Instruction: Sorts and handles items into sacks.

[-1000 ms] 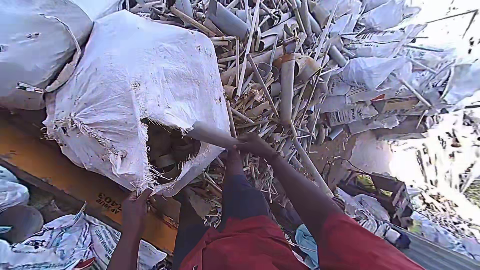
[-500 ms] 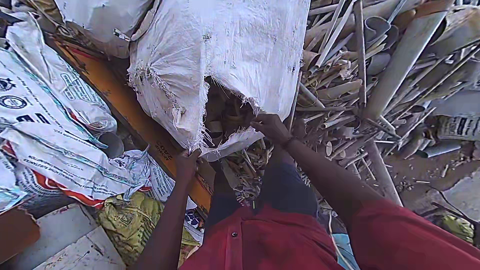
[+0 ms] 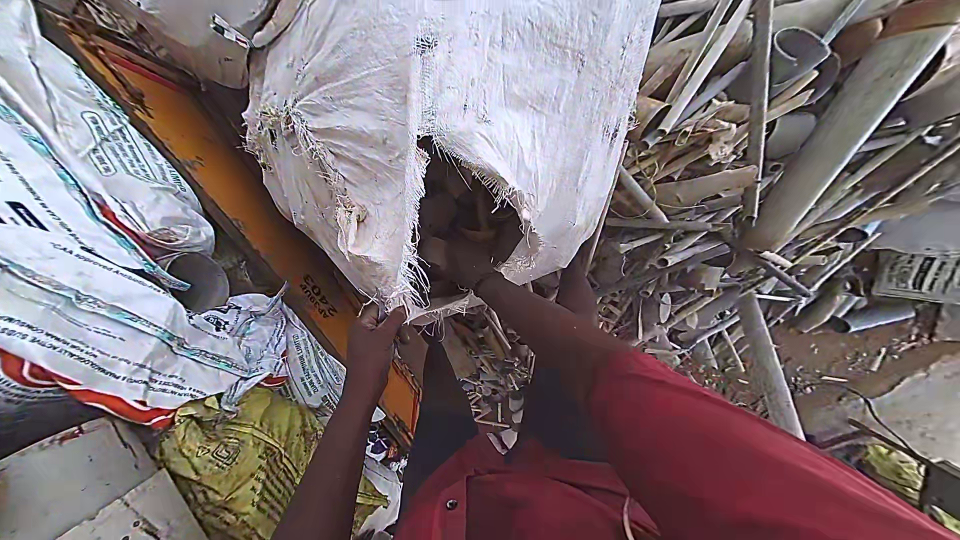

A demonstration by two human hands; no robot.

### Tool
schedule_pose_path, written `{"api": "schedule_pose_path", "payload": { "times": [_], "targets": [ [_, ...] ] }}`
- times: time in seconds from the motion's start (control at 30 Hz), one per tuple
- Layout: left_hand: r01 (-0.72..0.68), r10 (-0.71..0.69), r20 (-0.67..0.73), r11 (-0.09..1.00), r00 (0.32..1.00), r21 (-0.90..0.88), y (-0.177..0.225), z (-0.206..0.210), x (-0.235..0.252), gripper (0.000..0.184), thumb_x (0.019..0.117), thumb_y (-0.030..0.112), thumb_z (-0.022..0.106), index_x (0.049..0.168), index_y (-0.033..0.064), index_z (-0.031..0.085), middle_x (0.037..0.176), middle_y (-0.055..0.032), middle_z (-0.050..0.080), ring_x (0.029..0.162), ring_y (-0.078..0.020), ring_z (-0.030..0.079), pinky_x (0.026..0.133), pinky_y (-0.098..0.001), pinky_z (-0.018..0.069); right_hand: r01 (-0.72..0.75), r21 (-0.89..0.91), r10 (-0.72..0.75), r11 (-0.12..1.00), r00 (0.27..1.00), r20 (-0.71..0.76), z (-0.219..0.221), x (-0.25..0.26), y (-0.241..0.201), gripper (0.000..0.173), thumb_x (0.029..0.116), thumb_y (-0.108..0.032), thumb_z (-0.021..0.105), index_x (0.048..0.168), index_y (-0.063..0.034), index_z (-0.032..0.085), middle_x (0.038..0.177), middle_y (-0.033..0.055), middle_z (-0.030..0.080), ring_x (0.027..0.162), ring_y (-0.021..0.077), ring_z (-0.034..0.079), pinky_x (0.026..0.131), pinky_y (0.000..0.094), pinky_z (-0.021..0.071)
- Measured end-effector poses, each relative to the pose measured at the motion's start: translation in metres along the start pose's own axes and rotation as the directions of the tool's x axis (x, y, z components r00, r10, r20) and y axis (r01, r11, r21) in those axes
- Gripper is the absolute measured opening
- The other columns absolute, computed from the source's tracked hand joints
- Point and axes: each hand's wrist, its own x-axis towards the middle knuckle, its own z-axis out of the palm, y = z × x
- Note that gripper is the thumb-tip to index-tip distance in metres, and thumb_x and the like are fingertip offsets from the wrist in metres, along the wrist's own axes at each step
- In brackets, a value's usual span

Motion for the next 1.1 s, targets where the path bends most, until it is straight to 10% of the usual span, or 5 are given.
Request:
{"api": "schedule_pose_path", "payload": {
  "times": [0.17,0.37,0.5,0.73,1.1],
  "targets": [
    [0.022,-0.023,0.016,0.999,1.000,0.028,-0.004,-0.001,0.006,0.018,0.1042,0.014,0.060,0.092,0.0009,0.062,0.059,0.0009,0.060,0.042,-0.0049,0.049,0.042,-0.0185,0.0406,0.336,0.592,-0.045,0.732,0.892,-0.449,-0.044,-0.144,0.117,0.044,0.0850,-0.025,0.081,0.121,-0.0045,0.067,0.104,0.0094,0.073,0.089,0.0190,0.072,0.082,0.0404,0.0605],
    [0.035,-0.045,0.079,0.993,0.996,0.115,0.000,0.004,0.002,0.023,0.1041,0.019,0.062,0.090,0.0012,0.063,0.061,-0.0003,0.062,0.045,-0.0057,0.051,0.045,-0.0197,0.0410,0.732,0.682,0.684,0.009,0.493,-0.538,-0.079,-0.264,0.261,0.048,0.1097,-0.051,0.013,0.123,-0.0212,0.049,0.104,-0.0066,0.064,0.090,0.0084,0.064,0.082,0.0303,0.0532],
    [0.029,-0.038,0.096,0.996,0.995,0.086,-0.002,0.009,0.002,0.024,0.1036,0.016,0.062,0.085,0.0005,0.061,0.059,-0.0008,0.061,0.044,-0.0057,0.051,0.044,-0.0192,0.0412,0.586,0.764,0.449,0.270,0.626,-0.638,-0.059,-0.236,0.193,0.024,0.1066,-0.023,0.042,0.110,-0.0141,0.065,0.092,-0.0048,0.070,0.073,0.0059,0.066,0.069,0.0240,0.0575],
    [0.027,-0.038,0.157,0.997,0.987,0.068,0.005,0.023,-0.005,0.021,0.1033,0.016,0.062,0.088,0.0012,0.060,0.060,-0.0006,0.061,0.044,-0.0048,0.051,0.044,-0.0175,0.0413,0.088,0.307,0.003,0.948,0.959,-0.284,-0.010,-0.059,0.061,0.037,0.1053,-0.021,0.053,0.131,0.0043,0.061,0.127,0.0273,0.064,0.121,0.0427,0.062,0.103,0.0610,0.0461],
    [0.051,-0.068,0.197,0.994,0.978,0.093,-0.002,0.024,0.005,0.023,0.1038,0.018,0.062,0.087,0.0032,0.059,0.062,-0.0004,0.063,0.044,-0.0041,0.050,0.044,-0.0174,0.0385,-0.282,0.397,0.415,0.873,0.857,-0.306,-0.032,-0.048,0.110,0.033,0.0975,-0.021,0.064,0.111,0.0088,0.068,0.120,0.0317,0.066,0.118,0.0474,0.062,0.098,0.0660,0.0475]
  ]
}}
